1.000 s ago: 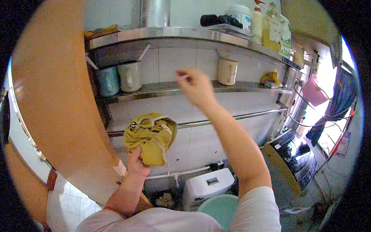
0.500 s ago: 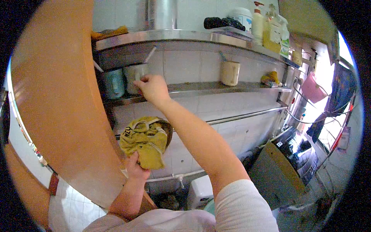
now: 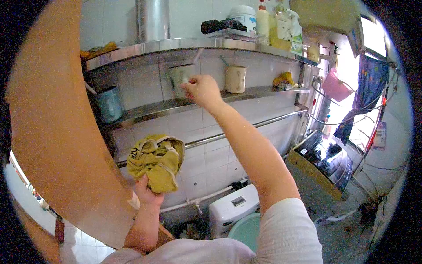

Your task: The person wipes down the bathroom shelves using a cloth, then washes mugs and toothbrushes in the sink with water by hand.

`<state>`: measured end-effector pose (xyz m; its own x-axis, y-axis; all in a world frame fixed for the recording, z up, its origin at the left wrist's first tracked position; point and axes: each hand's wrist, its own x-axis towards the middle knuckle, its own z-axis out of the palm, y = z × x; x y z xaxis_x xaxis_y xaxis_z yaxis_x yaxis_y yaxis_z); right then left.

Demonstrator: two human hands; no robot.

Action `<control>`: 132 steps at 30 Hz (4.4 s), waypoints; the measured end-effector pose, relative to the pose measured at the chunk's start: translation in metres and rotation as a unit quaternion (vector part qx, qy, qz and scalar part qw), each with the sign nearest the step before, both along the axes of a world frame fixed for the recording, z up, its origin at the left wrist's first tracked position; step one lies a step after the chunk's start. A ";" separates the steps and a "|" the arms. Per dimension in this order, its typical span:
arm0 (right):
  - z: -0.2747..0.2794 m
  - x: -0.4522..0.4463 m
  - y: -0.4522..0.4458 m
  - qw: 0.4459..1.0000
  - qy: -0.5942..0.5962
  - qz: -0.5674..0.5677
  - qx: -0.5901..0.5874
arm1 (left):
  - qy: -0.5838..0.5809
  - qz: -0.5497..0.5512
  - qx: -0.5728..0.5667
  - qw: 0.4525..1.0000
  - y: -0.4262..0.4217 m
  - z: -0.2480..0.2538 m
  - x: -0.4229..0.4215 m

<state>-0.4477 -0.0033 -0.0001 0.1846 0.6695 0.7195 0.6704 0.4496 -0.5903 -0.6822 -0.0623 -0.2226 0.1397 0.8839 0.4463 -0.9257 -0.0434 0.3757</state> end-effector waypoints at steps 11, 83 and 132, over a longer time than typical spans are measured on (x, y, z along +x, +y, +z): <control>-0.025 0.104 0.022 0.991 -0.037 -0.127 -0.018 | 0.011 -0.031 -0.012 0.999 -0.005 -0.002 0.012; -0.313 -0.345 -0.385 0.660 0.231 0.697 -0.159 | 0.418 0.567 -0.360 0.612 -0.564 -0.168 -0.215; -0.538 -0.650 -0.717 0.191 -0.570 0.794 -0.094 | 0.178 0.545 -0.765 0.292 -0.916 -0.329 -0.368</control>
<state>-1.0982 -0.7200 -0.5380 -0.5630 -0.7352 -0.3774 -0.4810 0.6629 -0.5738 -1.0499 -0.9783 -0.5517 -0.8011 -0.3843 -0.4590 -0.5650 0.2323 0.7917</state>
